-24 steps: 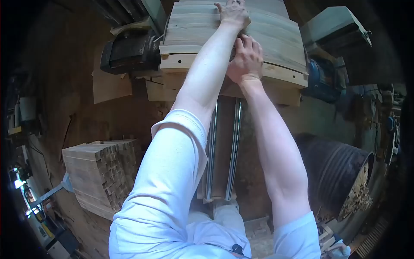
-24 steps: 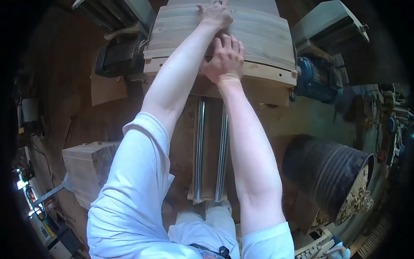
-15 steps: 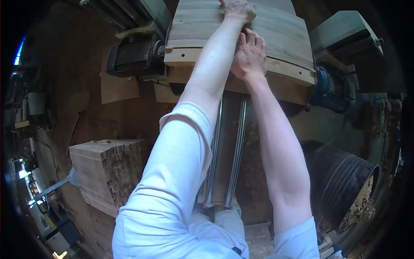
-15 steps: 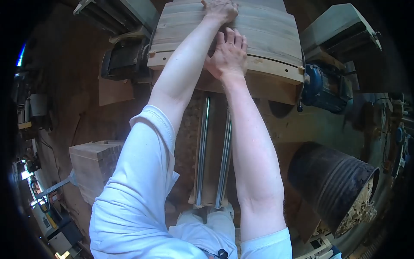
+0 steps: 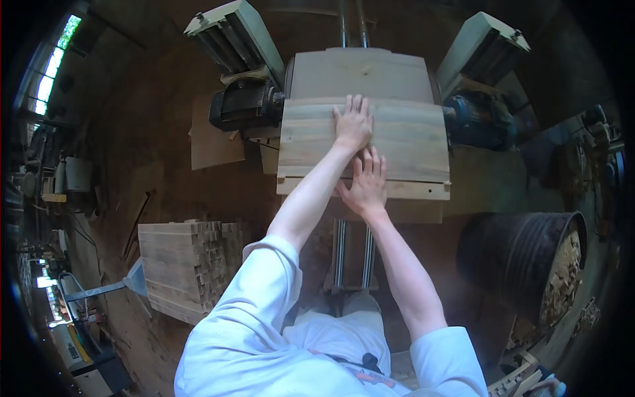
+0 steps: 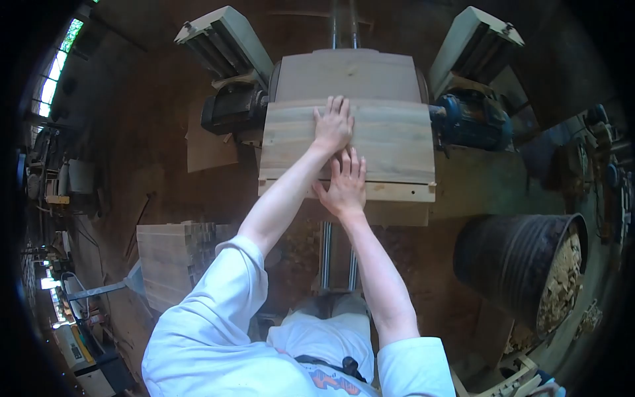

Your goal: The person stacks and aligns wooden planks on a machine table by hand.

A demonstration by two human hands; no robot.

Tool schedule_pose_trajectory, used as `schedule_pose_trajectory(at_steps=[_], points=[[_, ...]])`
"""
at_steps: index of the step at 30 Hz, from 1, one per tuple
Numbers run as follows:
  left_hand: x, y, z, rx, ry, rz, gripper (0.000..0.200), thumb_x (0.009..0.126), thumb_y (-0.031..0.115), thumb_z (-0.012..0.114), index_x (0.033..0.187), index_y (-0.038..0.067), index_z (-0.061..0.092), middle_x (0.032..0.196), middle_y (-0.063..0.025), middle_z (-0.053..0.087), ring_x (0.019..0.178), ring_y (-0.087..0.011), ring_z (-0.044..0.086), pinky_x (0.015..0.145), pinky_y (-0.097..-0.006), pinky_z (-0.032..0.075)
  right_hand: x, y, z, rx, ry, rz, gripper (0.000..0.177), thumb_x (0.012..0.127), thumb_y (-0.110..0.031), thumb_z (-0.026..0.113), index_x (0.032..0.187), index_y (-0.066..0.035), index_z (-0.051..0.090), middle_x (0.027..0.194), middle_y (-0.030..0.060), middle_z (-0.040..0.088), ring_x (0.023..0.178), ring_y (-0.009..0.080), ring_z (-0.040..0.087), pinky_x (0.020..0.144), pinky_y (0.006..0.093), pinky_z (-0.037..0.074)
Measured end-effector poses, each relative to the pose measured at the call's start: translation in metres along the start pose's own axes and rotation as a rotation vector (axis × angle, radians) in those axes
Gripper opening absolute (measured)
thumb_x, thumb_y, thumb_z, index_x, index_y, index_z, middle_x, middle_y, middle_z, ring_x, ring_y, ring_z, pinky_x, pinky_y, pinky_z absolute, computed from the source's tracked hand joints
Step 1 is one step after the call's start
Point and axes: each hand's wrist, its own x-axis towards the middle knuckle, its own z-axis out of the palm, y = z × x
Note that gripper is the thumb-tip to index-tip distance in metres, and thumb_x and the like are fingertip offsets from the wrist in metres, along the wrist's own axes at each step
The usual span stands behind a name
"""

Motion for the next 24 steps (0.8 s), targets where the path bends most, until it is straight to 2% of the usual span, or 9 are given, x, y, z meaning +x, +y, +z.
schedule_pose_trajectory(at_steps=[5,7,13,16,17,19,21,23,24], points=[[-0.163,0.016,-0.064,-0.132,-0.166,0.015,0.055,0.096,0.030,0.047,0.147,0.009,0.039,0.158,-0.0104,0.028,0.147,-0.0310,0.022,0.117,-0.0567,0.017,-0.119,-0.029,-0.021,0.041,0.002,-0.015,0.076,0.080,-0.048,0.066,0.137,-0.004,0.041,0.148,0.0164,0.031,0.143,0.0353,0.020,0.119,0.0513,0.012],[-0.235,0.020,-0.094,-0.113,-0.203,0.007,0.053,0.096,0.026,0.048,0.145,0.007,0.042,0.157,-0.0108,0.030,0.146,-0.0313,0.024,0.118,-0.0534,0.018,-0.165,-0.042,-0.027,0.002,-0.011,-0.020,0.080,0.081,-0.056,0.062,0.139,-0.005,0.040,0.147,0.0157,0.032,0.143,0.0341,0.023,0.119,0.0520,0.012],[-0.400,0.012,-0.136,-0.076,-0.119,-0.025,0.053,0.097,0.026,0.051,0.142,-0.001,0.044,0.155,-0.0138,0.034,0.144,-0.0329,0.028,0.116,-0.0528,0.024,-0.276,-0.069,-0.048,-0.014,0.011,-0.016,0.077,0.079,-0.051,0.066,0.139,-0.010,0.041,0.145,0.0147,0.036,0.141,0.0331,0.026,0.118,0.0523,0.015],[-0.436,0.001,-0.176,0.002,-0.137,-0.356,0.062,0.096,0.031,0.055,0.142,-0.007,0.040,0.156,-0.0243,0.024,0.146,-0.0361,0.022,0.117,-0.0494,0.024,-0.317,-0.061,-0.070,0.050,-0.041,-0.089,0.070,0.079,-0.046,0.069,0.133,-0.007,0.047,0.142,0.0160,0.040,0.138,0.0334,0.029,0.116,0.0504,0.022],[-0.451,-0.013,-0.169,-0.064,-0.011,-0.435,0.067,0.093,0.033,0.059,0.141,-0.009,0.039,0.146,-0.0289,0.039,0.137,-0.0387,0.039,0.110,-0.0442,0.036,-0.318,-0.048,-0.082,0.101,-0.082,-0.170,0.067,0.080,-0.044,0.070,0.131,-0.006,0.049,0.139,0.0166,0.043,0.136,0.0332,0.032,0.114,0.0497,0.025],[-0.462,-0.019,-0.204,-0.383,-0.217,-0.720,0.064,0.090,0.032,0.064,0.135,-0.010,0.046,0.122,-0.0303,0.060,0.115,-0.0412,0.058,0.097,-0.0415,0.048,-0.320,-0.009,-0.109,0.088,-0.074,0.003,0.064,0.078,-0.039,0.073,0.127,-0.005,0.052,0.133,0.0187,0.047,0.126,0.0339,0.044,0.110,0.0501,0.031],[-0.485,-0.032,-0.193,-0.389,-0.141,-0.687,0.057,0.089,0.030,0.065,0.130,-0.008,0.052,0.109,-0.0285,0.064,0.104,-0.0417,0.062,0.091,-0.0432,0.050,-0.324,0.032,-0.126,-0.199,0.194,0.350,0.061,0.078,-0.037,0.074,0.125,-0.003,0.054,0.126,0.0199,0.053,0.116,0.0345,0.052,0.103,0.0493,0.038],[-0.487,-0.034,-0.193,-0.393,-0.069,-0.653,0.050,0.087,0.028,0.066,0.124,-0.006,0.058,0.096,-0.0267,0.068,0.094,-0.0423,0.066,0.084,-0.0449,0.052,-0.319,0.071,-0.141,0.013,-0.005,0.679,0.064,0.080,-0.042,0.073,0.124,0.001,0.054,0.123,0.0215,0.055,0.114,0.0353,0.055,0.099,0.0456,0.044],[-0.478,-0.028,-0.206,-0.447,-0.112,-0.707,0.044,0.087,0.026,0.066,0.119,-0.004,0.062,0.094,-0.0258,0.069,0.092,-0.0412,0.067,0.082,-0.0448,0.052,-0.314,0.078,-0.149,0.016,-0.014,0.681,0.064,0.080,-0.042,0.073,0.124,0.001,0.054,0.123,0.0215,0.055,0.114,0.0353,0.055,0.099,0.0456,0.044]])
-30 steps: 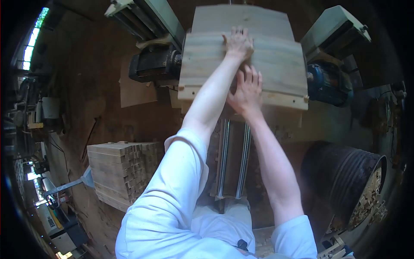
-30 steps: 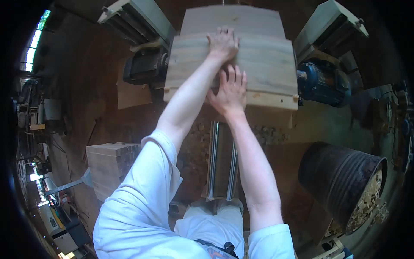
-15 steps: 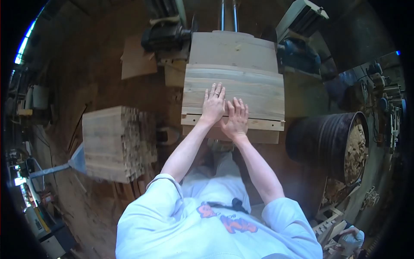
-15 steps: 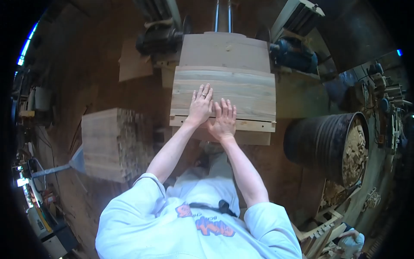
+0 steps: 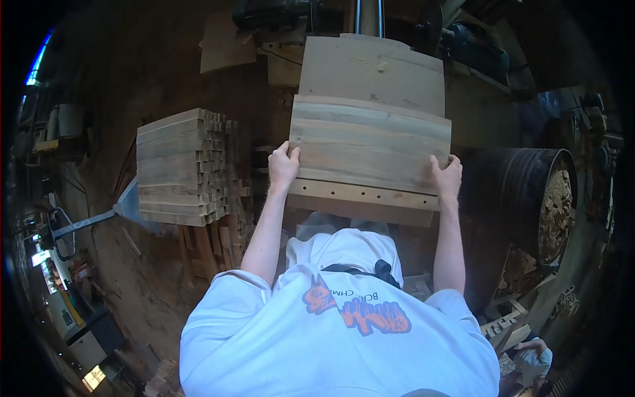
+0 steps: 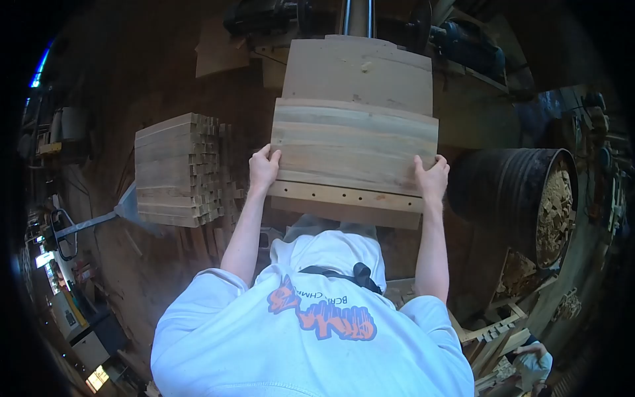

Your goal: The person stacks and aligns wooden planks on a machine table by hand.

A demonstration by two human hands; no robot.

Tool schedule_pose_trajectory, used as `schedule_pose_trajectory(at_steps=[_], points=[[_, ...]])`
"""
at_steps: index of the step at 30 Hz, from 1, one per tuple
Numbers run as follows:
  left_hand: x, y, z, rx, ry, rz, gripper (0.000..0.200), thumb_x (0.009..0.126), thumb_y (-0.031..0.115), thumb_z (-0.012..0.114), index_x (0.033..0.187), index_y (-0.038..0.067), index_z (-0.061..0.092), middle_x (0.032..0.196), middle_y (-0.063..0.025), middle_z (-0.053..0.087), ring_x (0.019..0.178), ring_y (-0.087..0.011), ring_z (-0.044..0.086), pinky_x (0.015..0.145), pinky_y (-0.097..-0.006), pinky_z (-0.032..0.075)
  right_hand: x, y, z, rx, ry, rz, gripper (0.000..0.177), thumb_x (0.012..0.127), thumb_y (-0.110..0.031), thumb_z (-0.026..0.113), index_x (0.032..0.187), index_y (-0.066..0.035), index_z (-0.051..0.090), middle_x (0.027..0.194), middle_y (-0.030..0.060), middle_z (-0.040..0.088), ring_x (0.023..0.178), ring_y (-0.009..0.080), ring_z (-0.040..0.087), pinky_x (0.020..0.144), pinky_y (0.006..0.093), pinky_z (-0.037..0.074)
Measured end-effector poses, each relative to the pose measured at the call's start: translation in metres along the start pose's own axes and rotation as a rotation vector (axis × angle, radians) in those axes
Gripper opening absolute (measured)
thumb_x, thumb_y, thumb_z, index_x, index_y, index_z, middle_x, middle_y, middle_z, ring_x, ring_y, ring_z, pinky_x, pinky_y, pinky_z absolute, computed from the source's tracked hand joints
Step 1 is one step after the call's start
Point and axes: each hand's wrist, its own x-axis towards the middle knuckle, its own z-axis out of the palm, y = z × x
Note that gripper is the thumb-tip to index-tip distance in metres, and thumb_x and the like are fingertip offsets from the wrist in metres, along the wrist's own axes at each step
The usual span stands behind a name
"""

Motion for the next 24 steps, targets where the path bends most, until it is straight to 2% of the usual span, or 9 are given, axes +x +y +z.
schedule_pose_trajectory(at_steps=[3,12,15,17,19,20,21,22,24], points=[[0.022,-0.004,0.011,-0.090,0.046,0.001,0.028,0.086,0.022,0.067,0.105,0.002,0.068,0.090,-0.0233,0.069,0.087,-0.0387,0.068,0.074,-0.0414,0.053,0.029,0.004,-0.010,0.031,-0.164,0.052,0.068,0.082,-0.048,0.071,0.124,0.004,0.055,0.119,0.0228,0.059,0.114,0.0350,0.057,0.096,0.0422,0.047],[0.049,0.021,0.002,-0.004,0.016,-0.068,0.025,0.085,0.015,0.066,0.105,0.001,0.069,0.090,-0.0198,0.072,0.085,-0.0268,0.072,0.072,-0.0370,0.054,0.082,-0.027,-0.016,0.077,-0.357,0.117,0.073,0.085,-0.059,0.061,0.115,0.008,0.063,0.113,0.0301,0.064,0.108,0.0373,0.063,0.095,0.0425,0.048],[0.072,0.024,0.009,0.020,0.081,-0.063,0.026,0.085,0.015,0.066,0.105,-0.002,0.069,0.090,-0.0203,0.072,0.086,-0.0277,0.072,0.074,-0.0364,0.054,0.103,-0.024,0.006,0.093,-0.390,0.073,0.074,0.088,-0.056,0.060,0.124,0.009,0.056,0.120,0.0315,0.059,0.115,0.0401,0.057,0.098,0.0436,0.045],[0.076,0.034,0.009,-0.004,0.024,-0.083,0.031,0.086,0.014,0.066,0.110,-0.005,0.067,0.096,-0.0225,0.071,0.092,-0.0320,0.071,0.078,-0.0380,0.055,0.082,-0.047,0.006,0.102,-0.089,-0.071,0.071,0.088,-0.048,0.063,0.130,0.008,0.049,0.128,0.0299,0.049,0.123,0.0417,0.048,0.101,0.0457,0.042],[0.072,0.040,0.012,0.412,0.174,0.066,0.037,0.086,0.012,0.065,0.119,-0.004,0.062,0.103,-0.0242,0.069,0.096,-0.0376,0.068,0.082,-0.0418,0.055,0.030,-0.074,-0.010,-0.028,0.117,-0.529,0.055,0.080,-0.032,0.072,0.120,0.000,0.051,0.126,0.0218,0.046,0.116,0.0382,0.046,0.097,0.0510,0.040],[0.062,0.072,0.006,0.453,0.118,0.007,0.043,0.084,0.010,0.065,0.125,-0.002,0.057,0.108,-0.0246,0.066,0.100,-0.0412,0.065,0.085,-0.0457,0.055,-0.004,-0.079,-0.007,0.013,0.024,-0.665,0.054,0.079,-0.030,0.073,0.120,-0.002,0.052,0.127,0.0205,0.046,0.117,0.0381,0.045,0.098,0.0515,0.039],[0.058,0.088,0.009,0.483,0.032,0.047,0.045,0.080,0.007,0.066,0.123,-0.001,0.056,0.115,-0.0242,0.063,0.107,-0.0403,0.061,0.089,-0.0452,0.053,-0.032,-0.082,-0.007,0.122,-0.296,-0.717,0.059,0.077,-0.032,0.074,0.122,-0.002,0.051,0.128,0.0202,0.046,0.122,0.0378,0.043,0.103,0.0506,0.036],[0.056,0.082,0.026,0.456,0.120,0.362,0.050,0.074,0.006,0.070,0.121,-0.002,0.054,0.125,-0.0241,0.057,0.115,-0.0401,0.054,0.096,-0.0448,0.049,-0.057,-0.077,0.010,0.155,-0.311,-0.821,0.065,0.076,-0.034,0.076,0.126,-0.002,0.050,0.129,0.0181,0.047,0.124,0.0367,0.042,0.105,0.0496,0.034],[0.052,0.115,0.042,0.299,-0.168,0.596,0.077,0.065,0.012,0.080,0.134,-0.001,0.048,0.143,-0.0251,0.042,0.132,-0.0424,0.039,0.112,-0.0461,0.035,-0.062,-0.071,0.036,0.087,-0.334,-0.969,0.075,0.076,-0.045,0.073,0.131,-0.001,0.047,0.128,0.0155,0.048,0.123,0.0331,0.043,0.106,0.0477,0.032]])
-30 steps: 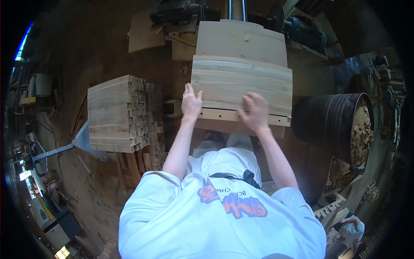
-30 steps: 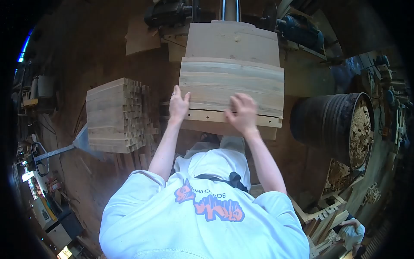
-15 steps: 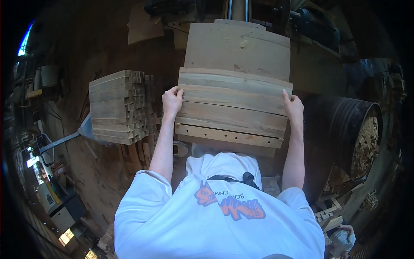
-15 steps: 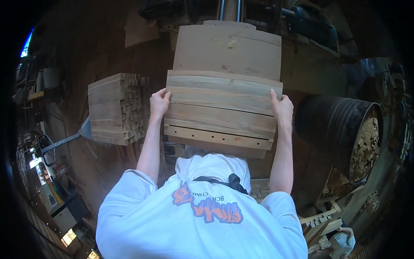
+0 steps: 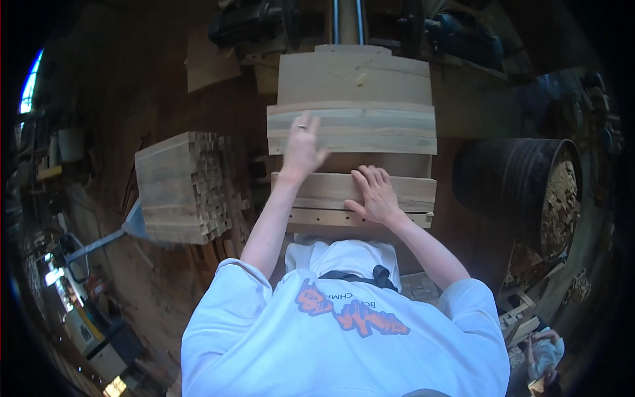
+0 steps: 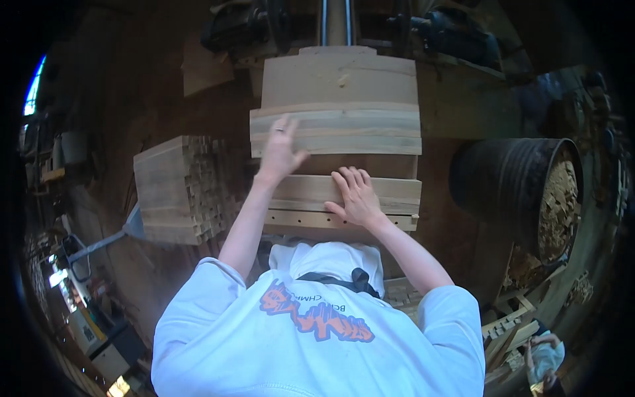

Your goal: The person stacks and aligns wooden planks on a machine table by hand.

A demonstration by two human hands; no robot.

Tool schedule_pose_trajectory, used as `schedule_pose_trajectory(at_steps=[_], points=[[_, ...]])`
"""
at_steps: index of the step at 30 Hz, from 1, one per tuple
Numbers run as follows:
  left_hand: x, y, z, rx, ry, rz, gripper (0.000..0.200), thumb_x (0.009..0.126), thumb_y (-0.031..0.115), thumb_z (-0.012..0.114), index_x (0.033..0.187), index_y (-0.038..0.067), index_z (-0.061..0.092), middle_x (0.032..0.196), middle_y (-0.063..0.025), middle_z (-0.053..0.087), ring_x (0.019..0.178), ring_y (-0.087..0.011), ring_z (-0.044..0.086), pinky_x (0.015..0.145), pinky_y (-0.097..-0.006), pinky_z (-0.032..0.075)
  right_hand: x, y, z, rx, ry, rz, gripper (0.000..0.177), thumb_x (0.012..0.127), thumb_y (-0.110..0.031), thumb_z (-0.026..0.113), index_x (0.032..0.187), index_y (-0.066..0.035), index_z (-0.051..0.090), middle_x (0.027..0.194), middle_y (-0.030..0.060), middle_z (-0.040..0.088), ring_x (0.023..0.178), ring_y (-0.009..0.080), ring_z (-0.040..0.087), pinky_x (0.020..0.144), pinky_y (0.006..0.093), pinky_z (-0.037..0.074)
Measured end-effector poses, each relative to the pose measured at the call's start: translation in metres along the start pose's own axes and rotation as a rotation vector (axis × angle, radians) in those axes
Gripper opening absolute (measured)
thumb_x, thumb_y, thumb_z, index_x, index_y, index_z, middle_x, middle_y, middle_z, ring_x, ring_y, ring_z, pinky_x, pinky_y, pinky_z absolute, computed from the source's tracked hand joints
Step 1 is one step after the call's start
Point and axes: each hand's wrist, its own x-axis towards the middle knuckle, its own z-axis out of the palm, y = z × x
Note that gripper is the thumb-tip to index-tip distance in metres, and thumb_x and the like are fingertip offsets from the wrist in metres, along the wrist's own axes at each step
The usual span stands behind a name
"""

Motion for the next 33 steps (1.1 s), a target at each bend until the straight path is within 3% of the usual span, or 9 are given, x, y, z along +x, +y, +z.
schedule_pose_trajectory(at_steps=[3,6,10,17,20,23,24,29,33], points=[[0.029,-0.001,0.029,0.493,-0.164,0.247,0.112,0.055,0.021,0.087,0.150,0.012,0.030,0.155,-0.0243,0.021,0.144,-0.0457,0.017,0.115,-0.0642,0.015,0.017,0.016,0.000,-0.017,-0.065,-0.072,0.083,0.074,-0.054,0.071,0.132,-0.001,0.046,0.128,0.0149,0.048,0.122,0.0311,0.044,0.106,0.0461,0.032],[0.057,0.006,0.012,0.418,-0.405,0.257,0.127,0.046,0.030,0.089,0.153,0.015,0.022,0.156,-0.0233,0.021,0.144,-0.0461,0.015,0.115,-0.0656,0.011,0.026,0.025,-0.021,-0.080,-0.227,-0.125,0.092,0.060,-0.046,0.082,0.133,-0.004,0.045,0.124,0.0136,0.051,0.118,0.0300,0.048,0.104,0.0436,0.034],[0.067,-0.001,0.011,0.184,-0.363,0.373,0.134,0.039,0.035,0.087,0.153,0.021,0.019,0.150,-0.0231,0.028,0.140,-0.0439,0.024,0.115,-0.0602,0.017,0.024,0.015,-0.028,-0.305,-0.325,-0.037,0.094,0.053,-0.029,0.087,0.134,-0.007,0.044,0.120,0.0099,0.053,0.116,0.0272,0.051,0.101,0.0442,0.038],[0.076,-0.021,0.046,0.374,-0.395,0.544,0.129,0.047,0.040,0.085,0.154,0.020,0.017,0.144,-0.0304,0.031,0.135,-0.0463,0.030,0.108,-0.0613,0.027,-0.104,-0.036,-0.144,-0.496,0.116,0.190,0.078,0.054,-0.019,0.079,0.125,-0.007,0.049,0.111,0.0066,0.053,0.109,0.0244,0.051,0.098,0.0397,0.036],[0.083,-0.001,0.019,0.317,-0.570,0.341,0.139,0.037,0.028,0.090,0.152,0.015,0.014,0.145,-0.0317,0.029,0.133,-0.0486,0.033,0.111,-0.0521,0.034,-0.208,-0.045,-0.168,-0.433,0.341,0.505,0.083,0.052,-0.019,0.079,0.127,-0.009,0.048,0.115,0.0077,0.053,0.114,0.0259,0.050,0.102,0.0411,0.035],[0.095,-0.051,0.045,-0.477,-0.841,0.140,0.122,0.049,0.023,0.087,0.150,0.008,0.021,0.137,-0.0225,0.042,0.126,-0.0357,0.047,0.097,-0.0459,0.049,-0.334,-0.066,-0.163,-0.258,0.622,0.924,0.086,0.049,-0.023,0.082,0.127,-0.009,0.049,0.118,0.0101,0.054,0.114,0.0296,0.051,0.104,0.0437,0.035],[0.054,0.040,0.000,-0.537,-0.916,-0.054,0.110,0.056,0.016,0.079,0.149,0.004,0.021,0.127,-0.0203,0.051,0.116,-0.0315,0.055,0.089,-0.0407,0.053,-0.377,-0.070,-0.156,-0.195,0.683,1.048,0.087,0.050,-0.027,0.084,0.127,-0.009,0.049,0.119,0.0119,0.054,0.115,0.0315,0.050,0.103,0.0444,0.036],[0.011,0.125,0.025,-0.689,-0.846,-0.037,0.103,0.058,0.016,0.071,0.148,0.003,0.023,0.122,-0.0197,0.056,0.110,-0.0289,0.058,0.092,-0.0408,0.051,-0.558,-0.083,-0.098,0.019,1.105,1.494,0.093,0.045,-0.040,0.089,0.120,0.000,0.050,0.111,0.0200,0.055,0.107,0.0368,0.053,0.094,0.0453,0.044],[-0.041,0.243,0.078,-0.815,-0.955,0.055,0.102,0.058,0.017,0.070,0.148,0.003,0.023,0.123,-0.0197,0.055,0.110,-0.0286,0.058,0.092,-0.0407,0.050,-0.652,-0.073,-0.075,0.135,1.576,1.497,0.096,0.046,-0.036,0.091,0.122,0.003,0.047,0.114,0.0201,0.054,0.107,0.0329,0.054,0.097,0.0425,0.043]])
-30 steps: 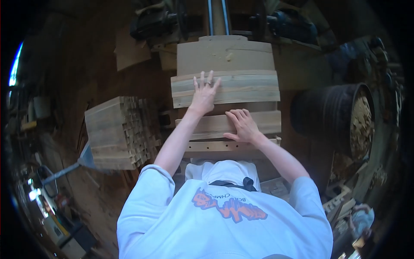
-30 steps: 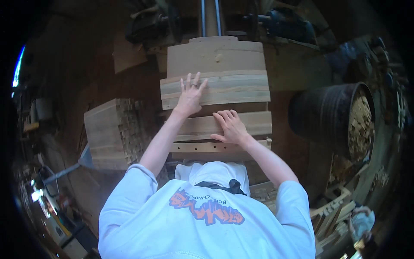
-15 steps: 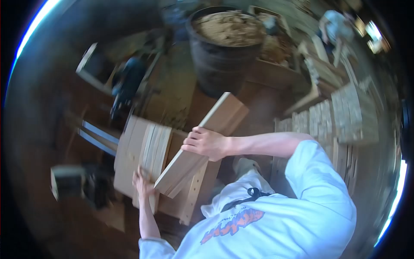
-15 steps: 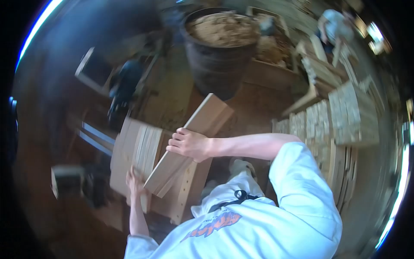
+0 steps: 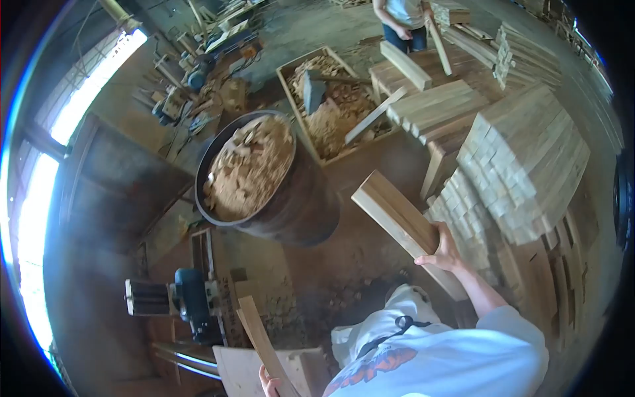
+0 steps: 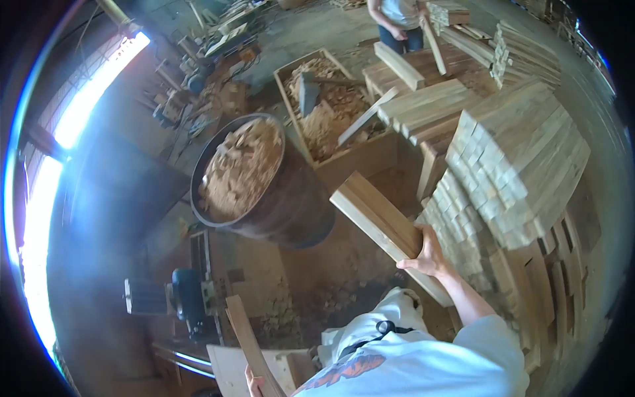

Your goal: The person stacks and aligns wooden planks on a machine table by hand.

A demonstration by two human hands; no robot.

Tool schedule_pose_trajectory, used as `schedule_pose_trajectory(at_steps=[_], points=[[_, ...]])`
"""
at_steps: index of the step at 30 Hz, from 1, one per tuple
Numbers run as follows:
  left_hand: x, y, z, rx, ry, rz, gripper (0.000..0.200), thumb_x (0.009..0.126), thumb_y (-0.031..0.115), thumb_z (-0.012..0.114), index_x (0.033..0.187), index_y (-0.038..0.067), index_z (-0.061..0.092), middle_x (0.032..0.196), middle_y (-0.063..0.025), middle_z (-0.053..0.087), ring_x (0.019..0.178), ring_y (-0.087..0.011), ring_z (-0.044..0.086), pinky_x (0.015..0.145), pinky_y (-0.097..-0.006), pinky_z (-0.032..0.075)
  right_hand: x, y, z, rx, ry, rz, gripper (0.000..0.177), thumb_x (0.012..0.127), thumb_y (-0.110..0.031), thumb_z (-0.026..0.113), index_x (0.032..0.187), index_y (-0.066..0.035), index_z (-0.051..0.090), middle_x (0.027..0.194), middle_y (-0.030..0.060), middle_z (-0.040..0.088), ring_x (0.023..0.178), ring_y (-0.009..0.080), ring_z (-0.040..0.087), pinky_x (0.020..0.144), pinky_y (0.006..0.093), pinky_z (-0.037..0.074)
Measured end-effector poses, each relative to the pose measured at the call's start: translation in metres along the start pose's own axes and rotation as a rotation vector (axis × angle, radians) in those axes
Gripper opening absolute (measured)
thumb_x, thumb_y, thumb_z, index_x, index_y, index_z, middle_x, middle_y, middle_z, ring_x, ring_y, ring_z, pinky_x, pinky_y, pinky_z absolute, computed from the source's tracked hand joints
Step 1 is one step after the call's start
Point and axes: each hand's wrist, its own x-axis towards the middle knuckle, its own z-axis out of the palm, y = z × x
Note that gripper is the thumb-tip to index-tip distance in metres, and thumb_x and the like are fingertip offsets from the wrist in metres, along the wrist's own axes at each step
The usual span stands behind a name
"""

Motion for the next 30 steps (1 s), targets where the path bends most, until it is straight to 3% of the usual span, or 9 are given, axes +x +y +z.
schedule_pose_trajectory(at_steps=[4,10,14,18,21,22,25,27,30], points=[[0.087,0.000,0.117,-0.077,-0.340,0.095,0.107,0.059,0.026,0.074,0.150,0.004,0.022,0.129,-0.0185,0.052,0.114,-0.0278,0.056,0.098,-0.0415,0.047,0.060,0.015,-0.018,0.313,-0.011,0.216,0.098,0.050,-0.031,0.091,0.128,0.003,0.042,0.119,0.0170,0.053,0.114,0.0273,0.052,0.103,0.0388,0.039],[0.182,0.105,0.361,-0.004,-0.762,-0.030,0.116,0.058,0.039,0.079,0.152,0.005,0.020,0.132,-0.0163,0.050,0.121,-0.0268,0.052,0.101,-0.0419,0.044,0.146,0.023,-0.003,0.623,0.240,0.277,0.088,0.058,-0.019,0.087,0.131,0.001,0.041,0.119,0.0131,0.054,0.115,0.0233,0.051,0.102,0.0386,0.040],[0.275,0.135,0.480,0.105,-1.016,0.031,0.124,0.057,0.051,0.083,0.152,0.005,0.018,0.131,-0.0153,0.051,0.120,-0.0266,0.051,0.099,-0.0415,0.044,0.213,0.027,-0.011,0.722,0.440,0.455,0.084,0.063,-0.017,0.086,0.130,0.003,0.040,0.115,0.0142,0.056,0.105,0.0216,0.057,0.094,0.0348,0.046],[0.378,0.158,0.609,0.149,-1.255,0.042,0.128,0.051,0.047,0.087,0.151,0.005,0.019,0.134,-0.0153,0.047,0.123,-0.0277,0.048,0.104,-0.0417,0.039,0.294,0.072,-0.015,0.735,0.771,0.512,0.076,0.068,-0.019,0.084,0.129,0.003,0.043,0.111,0.0139,0.058,0.101,0.0205,0.059,0.091,0.0335,0.047],[0.451,0.162,0.706,0.282,-1.330,0.185,0.125,0.047,0.039,0.086,0.150,0.006,0.024,0.135,-0.0167,0.041,0.132,-0.0316,0.037,0.113,-0.0428,0.027,0.351,0.091,-0.028,0.601,0.939,0.584,0.072,0.070,-0.021,0.083,0.126,0.004,0.044,0.112,0.0131,0.057,0.102,0.0198,0.057,0.090,0.0326,0.046],[0.457,0.186,0.738,0.433,-1.308,0.233,0.123,0.047,0.040,0.086,0.149,0.008,0.026,0.135,-0.0191,0.040,0.132,-0.0347,0.036,0.113,-0.0451,0.027,0.366,0.103,-0.032,0.555,0.976,0.629,0.072,0.071,-0.022,0.082,0.126,0.005,0.044,0.113,0.0126,0.057,0.102,0.0196,0.057,0.089,0.0323,0.045],[0.484,0.203,0.832,0.641,-1.316,0.484,0.123,0.049,0.052,0.085,0.148,0.011,0.027,0.138,-0.0249,0.038,0.131,-0.0427,0.035,0.110,-0.0538,0.030,0.407,0.098,-0.043,0.601,1.140,0.663,0.048,0.075,-0.025,0.077,0.107,0.005,0.059,0.101,0.0079,0.063,0.090,0.0172,0.059,0.087,0.0304,0.044],[0.493,0.200,0.888,0.716,-1.342,0.474,0.120,0.051,0.056,0.084,0.148,0.017,0.027,0.138,-0.0264,0.037,0.131,-0.0445,0.035,0.108,-0.0586,0.030,0.410,0.099,-0.043,0.590,1.216,0.717,0.043,0.076,-0.026,0.075,0.103,0.005,0.062,0.097,0.0068,0.064,0.088,0.0167,0.059,0.087,0.0301,0.044],[0.481,0.210,0.966,0.832,-1.383,0.408,0.119,0.050,0.054,0.084,0.148,0.021,0.026,0.136,-0.0300,0.038,0.131,-0.0465,0.035,0.106,-0.0609,0.029,0.405,0.133,-0.038,0.668,1.259,0.748,0.055,0.077,-0.031,0.074,0.113,0.006,0.056,0.103,0.0094,0.061,0.092,0.0178,0.057,0.087,0.0297,0.043]])
